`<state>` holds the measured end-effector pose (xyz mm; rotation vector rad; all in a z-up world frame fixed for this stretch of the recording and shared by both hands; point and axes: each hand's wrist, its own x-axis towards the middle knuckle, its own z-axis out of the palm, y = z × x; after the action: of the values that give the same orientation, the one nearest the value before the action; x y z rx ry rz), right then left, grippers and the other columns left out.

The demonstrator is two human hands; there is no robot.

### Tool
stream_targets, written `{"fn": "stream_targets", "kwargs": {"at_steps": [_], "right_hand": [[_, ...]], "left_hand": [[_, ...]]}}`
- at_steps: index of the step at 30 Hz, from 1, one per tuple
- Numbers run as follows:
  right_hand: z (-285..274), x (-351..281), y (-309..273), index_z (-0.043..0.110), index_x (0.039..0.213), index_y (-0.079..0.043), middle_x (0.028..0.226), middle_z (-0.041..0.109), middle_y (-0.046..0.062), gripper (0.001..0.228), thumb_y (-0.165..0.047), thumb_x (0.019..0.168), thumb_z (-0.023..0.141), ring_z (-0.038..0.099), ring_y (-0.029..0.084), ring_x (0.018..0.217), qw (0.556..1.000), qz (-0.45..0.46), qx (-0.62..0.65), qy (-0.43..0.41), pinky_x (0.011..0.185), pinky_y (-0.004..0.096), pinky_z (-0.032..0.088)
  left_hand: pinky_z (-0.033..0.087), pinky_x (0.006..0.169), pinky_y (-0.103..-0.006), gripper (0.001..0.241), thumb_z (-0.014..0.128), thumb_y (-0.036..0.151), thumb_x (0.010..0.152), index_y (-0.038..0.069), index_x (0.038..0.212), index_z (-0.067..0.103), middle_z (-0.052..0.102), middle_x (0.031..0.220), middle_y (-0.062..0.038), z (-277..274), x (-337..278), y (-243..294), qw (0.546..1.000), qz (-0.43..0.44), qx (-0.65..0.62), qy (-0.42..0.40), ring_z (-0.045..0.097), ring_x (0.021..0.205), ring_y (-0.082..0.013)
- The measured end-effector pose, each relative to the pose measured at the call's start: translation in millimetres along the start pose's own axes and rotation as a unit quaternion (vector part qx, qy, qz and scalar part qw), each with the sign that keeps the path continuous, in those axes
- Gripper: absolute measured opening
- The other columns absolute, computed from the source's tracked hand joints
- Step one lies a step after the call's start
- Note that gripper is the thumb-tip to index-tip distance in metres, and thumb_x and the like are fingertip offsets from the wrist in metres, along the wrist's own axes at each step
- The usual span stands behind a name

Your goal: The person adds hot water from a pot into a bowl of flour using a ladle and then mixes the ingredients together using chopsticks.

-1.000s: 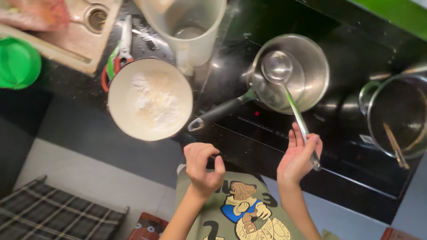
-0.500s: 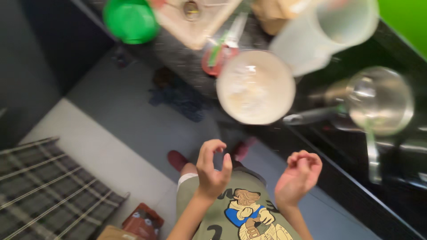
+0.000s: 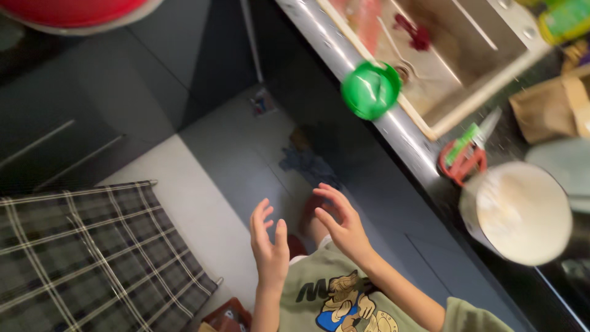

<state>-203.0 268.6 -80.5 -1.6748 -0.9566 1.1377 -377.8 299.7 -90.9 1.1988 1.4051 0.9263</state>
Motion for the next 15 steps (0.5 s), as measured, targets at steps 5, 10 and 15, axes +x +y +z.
{"fn": "stream_targets", "kwargs": {"at_steps": [5,10,15], "right_hand": [[39,102,2,0.069,0.122,-0.003,0.139,0.061,0.01,0.027,-0.009,0.097,0.065,0.059,0.018,0.129,0.997,-0.019,0.029,-0.067,0.105,0.033,0.049],[41,211,-8,0.072,0.117,-0.003,0.11,0.073,0.003,0.023,-0.01,0.096,0.067,0.065,0.01,0.1,0.998,0.052,0.016,-0.041,0.086,0.026,0.054],[28,306,-21,0.072,0.111,-0.002,0.097,0.072,-0.003,0.018,-0.009,0.095,0.067,0.064,0.003,0.089,0.995,0.055,0.073,0.03,0.079,0.021,0.054]], "left_hand": [[0.05,0.097,-0.0402,0.044,0.061,0.015,0.094,0.003,0.136,0.055,0.063,0.135,-0.014,-2,93,-8,1.0,0.0,0.011,-0.015,0.064,0.119,-0.0263],[0.052,0.094,-0.0376,0.039,0.064,0.012,0.095,0.002,0.131,0.058,0.072,0.122,-0.013,20,208,12,0.999,0.017,0.01,-0.039,0.07,0.107,-0.0249],[0.057,0.079,-0.0316,0.023,0.065,0.008,0.095,0.001,0.117,0.065,0.074,0.098,-0.012,47,327,48,0.987,0.136,0.028,-0.083,0.072,0.084,-0.0201]]}}
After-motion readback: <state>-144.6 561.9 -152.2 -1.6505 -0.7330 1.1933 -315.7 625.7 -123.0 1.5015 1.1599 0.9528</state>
